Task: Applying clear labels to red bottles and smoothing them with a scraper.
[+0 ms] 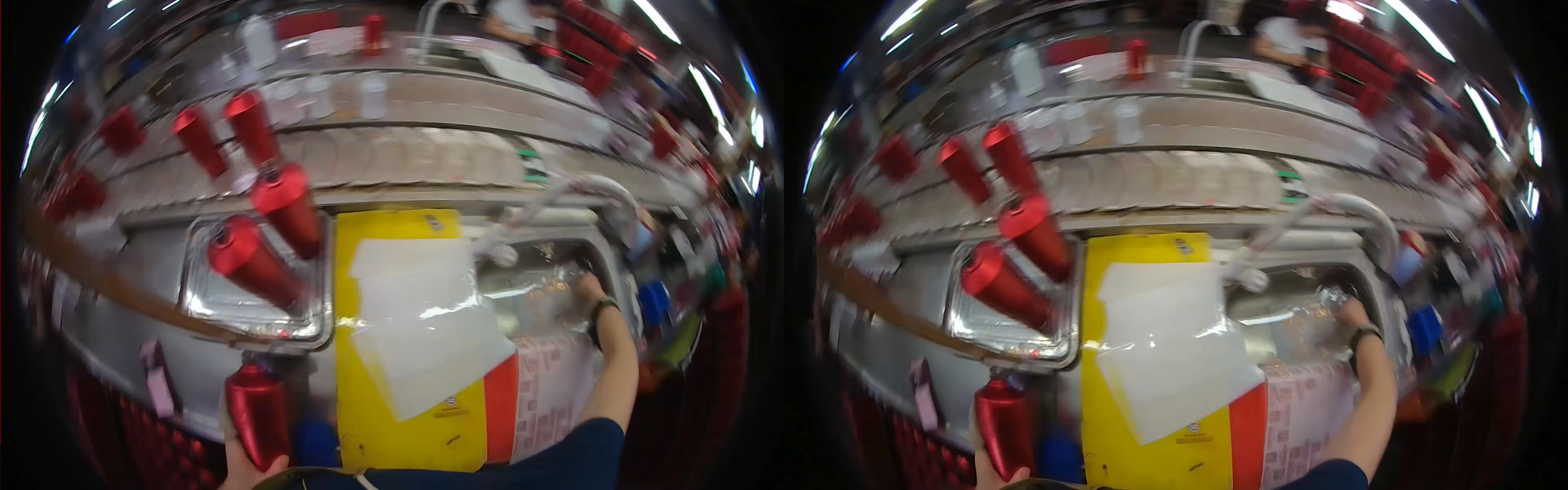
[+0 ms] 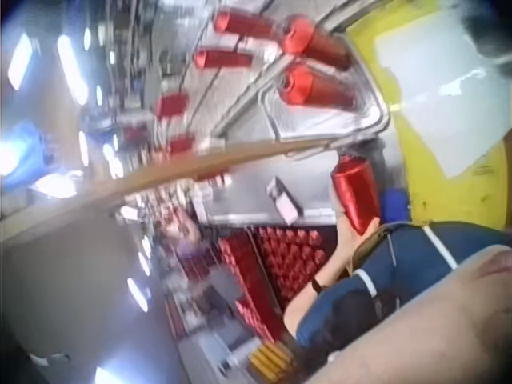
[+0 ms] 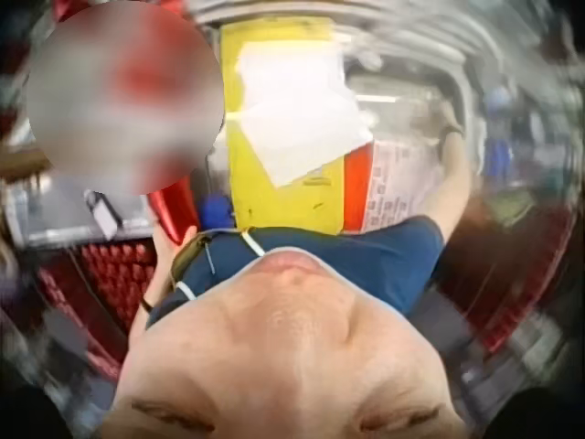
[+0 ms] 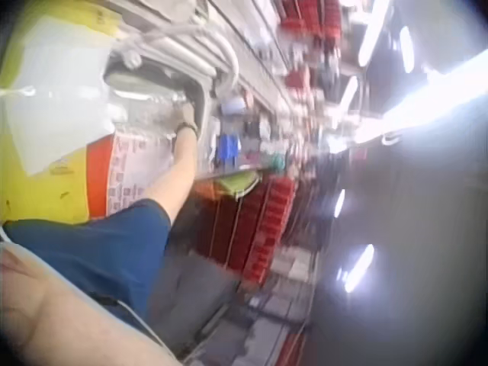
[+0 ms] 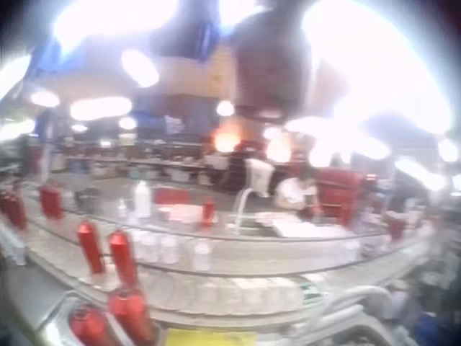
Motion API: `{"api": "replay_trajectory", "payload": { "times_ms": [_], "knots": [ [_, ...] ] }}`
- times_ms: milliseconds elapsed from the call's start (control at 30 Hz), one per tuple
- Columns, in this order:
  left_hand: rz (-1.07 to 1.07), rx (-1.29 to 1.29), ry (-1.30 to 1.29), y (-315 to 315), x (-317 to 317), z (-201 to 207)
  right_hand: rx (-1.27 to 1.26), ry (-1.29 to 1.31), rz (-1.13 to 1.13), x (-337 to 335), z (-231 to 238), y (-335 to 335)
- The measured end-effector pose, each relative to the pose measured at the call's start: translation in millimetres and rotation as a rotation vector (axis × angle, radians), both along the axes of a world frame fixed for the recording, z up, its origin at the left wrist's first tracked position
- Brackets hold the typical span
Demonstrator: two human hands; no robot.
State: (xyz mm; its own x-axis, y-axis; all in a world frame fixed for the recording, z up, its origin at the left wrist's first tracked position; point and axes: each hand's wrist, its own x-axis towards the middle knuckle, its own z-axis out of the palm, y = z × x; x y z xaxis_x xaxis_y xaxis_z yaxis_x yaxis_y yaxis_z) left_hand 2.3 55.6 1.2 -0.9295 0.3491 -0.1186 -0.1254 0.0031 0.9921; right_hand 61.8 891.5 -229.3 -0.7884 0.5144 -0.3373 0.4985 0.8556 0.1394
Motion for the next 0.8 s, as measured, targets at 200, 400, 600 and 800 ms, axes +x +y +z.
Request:
{"api": "replay_trajectory", "payload": {
  "times_ms": [200,400,600,800],
  "knots": [
    [-0.331,-0.142,0.098,-5.7,0.4,-4.7,0.053,0.092,-0.438,-57.0,137.3,-104.5],
    [-0.197,-0.428,0.208,-13.1,-2.6,-0.9,0.247,0.248,-0.344,-11.2,150.8,-106.7],
    [-0.032,-0.635,0.300,-78.6,4.9,-73.0,0.298,0.319,-0.230,-8.0,204.6,-126.3],
    [-0.060,-0.535,0.333,-28.6,-4.3,-16.6,0.405,0.466,-0.012,7.8,276.8,-162.4]
  ]
}}
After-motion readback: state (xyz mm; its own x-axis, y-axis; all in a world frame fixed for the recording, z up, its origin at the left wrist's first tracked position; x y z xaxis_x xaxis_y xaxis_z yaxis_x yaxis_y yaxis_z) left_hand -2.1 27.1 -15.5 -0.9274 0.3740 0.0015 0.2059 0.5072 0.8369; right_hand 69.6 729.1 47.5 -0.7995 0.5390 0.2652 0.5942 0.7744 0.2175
